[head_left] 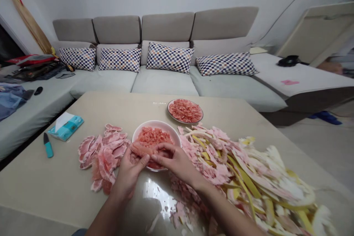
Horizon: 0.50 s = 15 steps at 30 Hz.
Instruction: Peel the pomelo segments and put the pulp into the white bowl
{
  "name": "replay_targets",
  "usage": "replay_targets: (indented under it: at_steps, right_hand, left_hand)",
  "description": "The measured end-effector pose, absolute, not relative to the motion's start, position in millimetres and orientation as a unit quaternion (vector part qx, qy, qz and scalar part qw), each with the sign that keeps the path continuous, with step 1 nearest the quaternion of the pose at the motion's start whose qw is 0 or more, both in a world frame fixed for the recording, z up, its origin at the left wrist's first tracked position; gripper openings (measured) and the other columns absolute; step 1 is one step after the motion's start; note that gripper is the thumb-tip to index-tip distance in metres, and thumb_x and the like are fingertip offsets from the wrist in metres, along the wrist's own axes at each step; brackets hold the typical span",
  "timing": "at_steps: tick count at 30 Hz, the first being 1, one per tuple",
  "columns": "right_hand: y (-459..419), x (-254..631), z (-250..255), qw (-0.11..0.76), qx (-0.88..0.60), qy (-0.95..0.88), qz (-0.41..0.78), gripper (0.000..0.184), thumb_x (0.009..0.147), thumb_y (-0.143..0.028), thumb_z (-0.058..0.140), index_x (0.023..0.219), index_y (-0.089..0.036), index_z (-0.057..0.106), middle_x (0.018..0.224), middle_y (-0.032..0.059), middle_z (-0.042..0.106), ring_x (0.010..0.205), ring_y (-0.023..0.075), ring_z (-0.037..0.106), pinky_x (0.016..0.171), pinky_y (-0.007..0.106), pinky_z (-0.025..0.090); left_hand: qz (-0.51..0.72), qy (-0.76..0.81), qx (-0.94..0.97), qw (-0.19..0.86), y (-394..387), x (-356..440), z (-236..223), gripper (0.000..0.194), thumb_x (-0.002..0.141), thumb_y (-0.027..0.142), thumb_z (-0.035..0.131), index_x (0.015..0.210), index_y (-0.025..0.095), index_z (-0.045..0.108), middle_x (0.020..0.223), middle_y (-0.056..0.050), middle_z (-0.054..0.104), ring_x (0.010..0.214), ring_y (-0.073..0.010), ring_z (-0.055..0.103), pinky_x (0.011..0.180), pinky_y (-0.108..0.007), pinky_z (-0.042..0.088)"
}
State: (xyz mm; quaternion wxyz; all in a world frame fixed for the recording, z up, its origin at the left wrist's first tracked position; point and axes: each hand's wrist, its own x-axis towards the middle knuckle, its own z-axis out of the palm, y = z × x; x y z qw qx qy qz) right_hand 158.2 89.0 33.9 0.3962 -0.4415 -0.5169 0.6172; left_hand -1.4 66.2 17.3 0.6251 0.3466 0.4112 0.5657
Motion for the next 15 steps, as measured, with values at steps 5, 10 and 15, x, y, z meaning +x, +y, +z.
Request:
replay_targets:
  at_steps: [5, 10, 15]
  right_hand:
    - [93.4, 163.6, 26.9, 0.387, -0.412, -0.437, 0.7, 0.036, 0.066, -0.042, 0.079, 0.09, -0.016, 0.07, 0.076, 0.002, 0.071, 0.065, 0.0138, 0.067, 0.069, 0.029, 0.055]
    - [97.6, 166.7, 21.9, 0.372, -0.405, -0.403, 0.731, 0.034, 0.066, -0.04, 0.08, 0.084, -0.013, 0.07, 0.066, 0.0022, 0.071, 0.06, 0.0109, 0.067, 0.065, 0.023, 0.054]
    - [101.2, 171.8, 19.4, 0.349, -0.391, -0.406, 0.749, 0.032, 0.067, -0.04, 0.079, 0.079, -0.012, 0.07, 0.064, 0.0019, 0.07, 0.053, 0.0082, 0.063, 0.059, 0.02, 0.051]
  left_hand:
    - [0.553, 0.392, 0.346, 0.649, 65.4, -2.9, 17.8, 0.044, 0.075, 0.024, 0.074, 0.112, 0.019, 0.052, 0.107, -0.008, 0.067, 0.101, -0.0206, 0.064, 0.088, -0.033, 0.049]
    - [0.526, 0.4, 0.317, 0.68, 64.5, -4.5, 21.3, 0.042, 0.071, 0.024, 0.077, 0.106, 0.018, 0.055, 0.101, -0.007, 0.068, 0.092, -0.0189, 0.066, 0.079, -0.029, 0.053]
    - [0.501, 0.382, 0.317, 0.709, 64.6, -7.9, 23.9, 0.043, 0.072, 0.022, 0.077, 0.108, 0.02, 0.054, 0.102, -0.007, 0.068, 0.094, -0.0189, 0.066, 0.077, -0.027, 0.053]
